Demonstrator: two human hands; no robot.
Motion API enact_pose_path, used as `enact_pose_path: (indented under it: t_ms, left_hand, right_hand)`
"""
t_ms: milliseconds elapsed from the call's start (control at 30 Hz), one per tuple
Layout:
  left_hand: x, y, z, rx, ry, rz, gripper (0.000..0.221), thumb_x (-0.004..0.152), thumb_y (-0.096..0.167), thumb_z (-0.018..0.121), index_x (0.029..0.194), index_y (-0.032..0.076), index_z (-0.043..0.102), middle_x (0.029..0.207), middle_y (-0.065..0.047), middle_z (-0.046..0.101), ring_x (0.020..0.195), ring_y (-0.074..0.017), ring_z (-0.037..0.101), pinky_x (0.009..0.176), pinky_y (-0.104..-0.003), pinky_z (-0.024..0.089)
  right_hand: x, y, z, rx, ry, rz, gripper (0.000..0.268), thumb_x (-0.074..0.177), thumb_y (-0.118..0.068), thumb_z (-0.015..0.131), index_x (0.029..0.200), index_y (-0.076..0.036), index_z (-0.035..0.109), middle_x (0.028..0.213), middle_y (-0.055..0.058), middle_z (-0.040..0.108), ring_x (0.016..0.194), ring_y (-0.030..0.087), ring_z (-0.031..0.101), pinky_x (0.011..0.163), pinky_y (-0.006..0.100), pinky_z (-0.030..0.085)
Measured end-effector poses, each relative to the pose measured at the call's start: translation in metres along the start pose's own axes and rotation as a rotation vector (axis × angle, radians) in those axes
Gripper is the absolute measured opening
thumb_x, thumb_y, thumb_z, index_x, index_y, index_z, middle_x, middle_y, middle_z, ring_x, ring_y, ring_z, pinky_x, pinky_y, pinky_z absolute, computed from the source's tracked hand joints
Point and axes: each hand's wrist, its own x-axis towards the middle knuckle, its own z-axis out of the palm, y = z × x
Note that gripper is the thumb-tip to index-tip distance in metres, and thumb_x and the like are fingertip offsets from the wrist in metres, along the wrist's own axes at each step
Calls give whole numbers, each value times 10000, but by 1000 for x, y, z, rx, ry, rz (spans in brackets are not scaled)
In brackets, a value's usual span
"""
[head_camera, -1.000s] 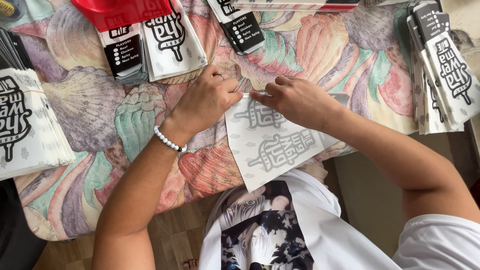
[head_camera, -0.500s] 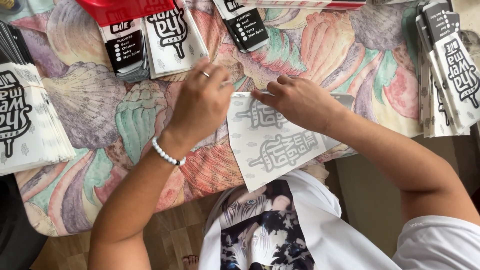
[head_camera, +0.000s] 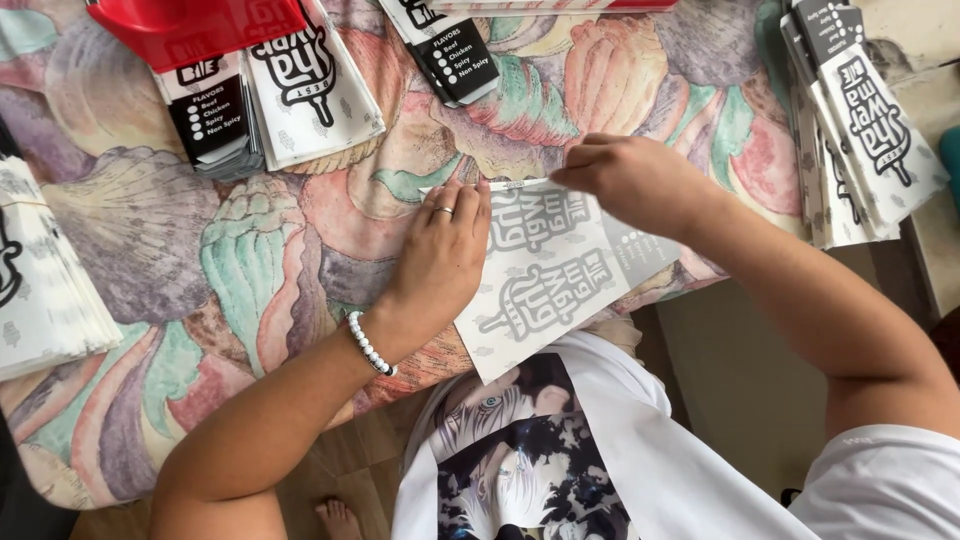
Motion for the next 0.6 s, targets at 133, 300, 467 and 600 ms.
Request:
enact_pose_path:
  t_ms: [133, 300, 467, 600]
  left_hand:
    - [0, 2, 0, -5, -48, -33, 426, 970, 62, 450, 1357, -84, 551, 1195, -223, 581, 1230, -361, 576, 1080, -450, 455]
    - [2, 3, -6, -1, -106, -50, 448, 972, 66, 418, 1387, -69, 522, 1239, -221, 567, 1236, -348, 563, 1089, -445, 443]
    - [3, 3, -8, 22, -150, -52, 449, 971, 58, 406, 1386, -72, 515, 1252, -235, 563, 1229, -357, 566, 1077, -453, 455]
    - [5, 1, -7, 50, -121, -36, 432, 963, 76, 445, 1361, -62, 540, 1208, -214, 575, 1174, -331, 583, 1037, -425, 487]
  right_hand:
    - [-27, 24, 15, 193, 43, 135, 205, 947, 16, 640, 1062, -91, 771, 921, 59, 741, 937, 237, 721, 888, 347, 587]
    - [-48, 37, 19, 215, 26, 208, 193, 939, -37, 694, 1097, -101, 784, 941, 69, 754, 951, 241, 731, 888, 363, 598]
    - [-53, 43, 22, 220, -18, 223, 243, 963, -65, 688, 1175, -143, 780, 934, 34, 761, 929, 185, 730, 888, 302, 595]
    - [-49, 31, 7, 218, -38, 223, 325, 942, -58, 687, 1243, -159, 754, 895, 63, 756, 887, 223, 736, 881, 338, 607]
